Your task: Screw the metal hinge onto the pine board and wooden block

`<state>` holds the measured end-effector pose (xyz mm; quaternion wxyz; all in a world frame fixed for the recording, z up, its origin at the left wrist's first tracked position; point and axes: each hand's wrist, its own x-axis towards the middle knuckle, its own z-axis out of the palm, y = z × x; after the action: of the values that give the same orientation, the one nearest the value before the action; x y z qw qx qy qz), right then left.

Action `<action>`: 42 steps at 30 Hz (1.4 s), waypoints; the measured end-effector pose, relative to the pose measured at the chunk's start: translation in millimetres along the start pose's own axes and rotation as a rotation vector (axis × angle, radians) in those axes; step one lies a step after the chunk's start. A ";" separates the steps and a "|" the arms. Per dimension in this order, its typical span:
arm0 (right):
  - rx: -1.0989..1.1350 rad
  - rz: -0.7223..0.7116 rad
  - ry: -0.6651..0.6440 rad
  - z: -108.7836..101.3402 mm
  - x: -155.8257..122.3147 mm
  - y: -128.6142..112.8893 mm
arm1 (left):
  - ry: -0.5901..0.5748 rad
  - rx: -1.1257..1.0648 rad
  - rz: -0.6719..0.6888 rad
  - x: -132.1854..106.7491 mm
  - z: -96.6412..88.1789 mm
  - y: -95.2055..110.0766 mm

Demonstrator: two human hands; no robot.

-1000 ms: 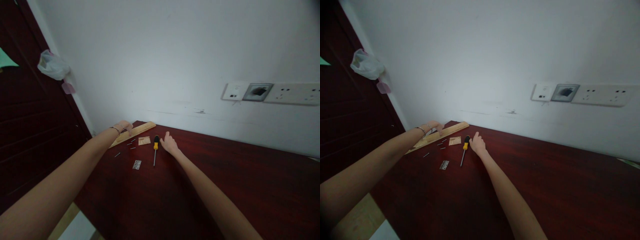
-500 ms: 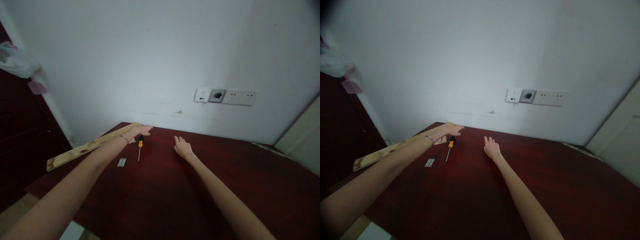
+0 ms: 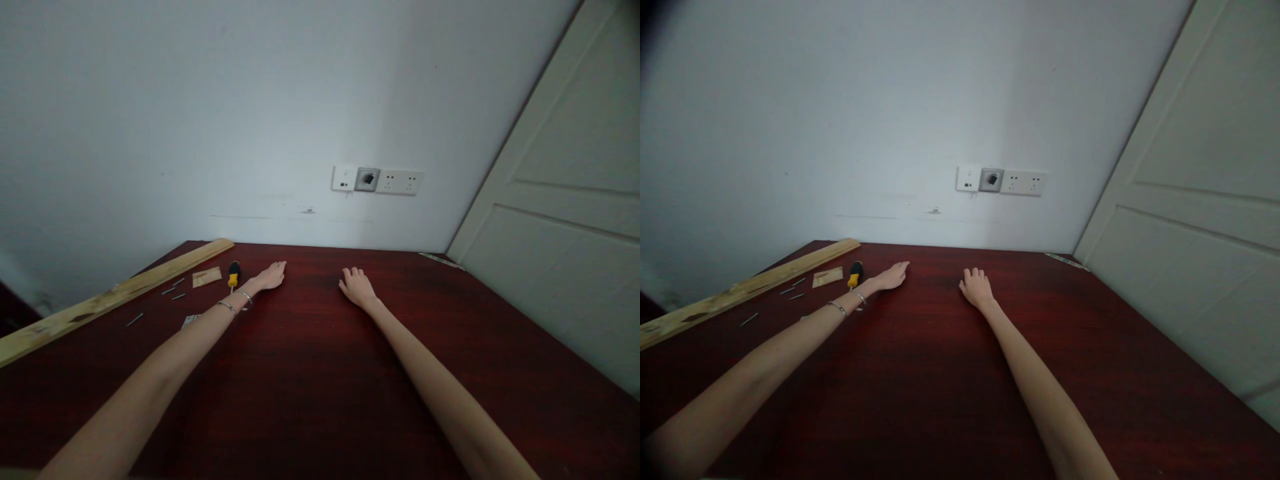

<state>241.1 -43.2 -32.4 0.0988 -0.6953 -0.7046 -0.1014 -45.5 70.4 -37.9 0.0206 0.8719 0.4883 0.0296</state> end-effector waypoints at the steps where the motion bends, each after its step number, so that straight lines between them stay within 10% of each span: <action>1: 0.010 0.015 0.004 2.0 -1.1 2.0 | 0.011 -0.005 -0.008 -0.9 3.0 0.5; 42: 0.191 0.028 0.028 18.4 -5.9 11.9 | 0.201 -0.104 -0.110 -14.1 19.1 11.4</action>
<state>253.1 -43.6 -51.7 0.1758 -0.6911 -0.6998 -0.0424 -41.8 52.2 -56.7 0.0184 0.8342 0.5328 0.1410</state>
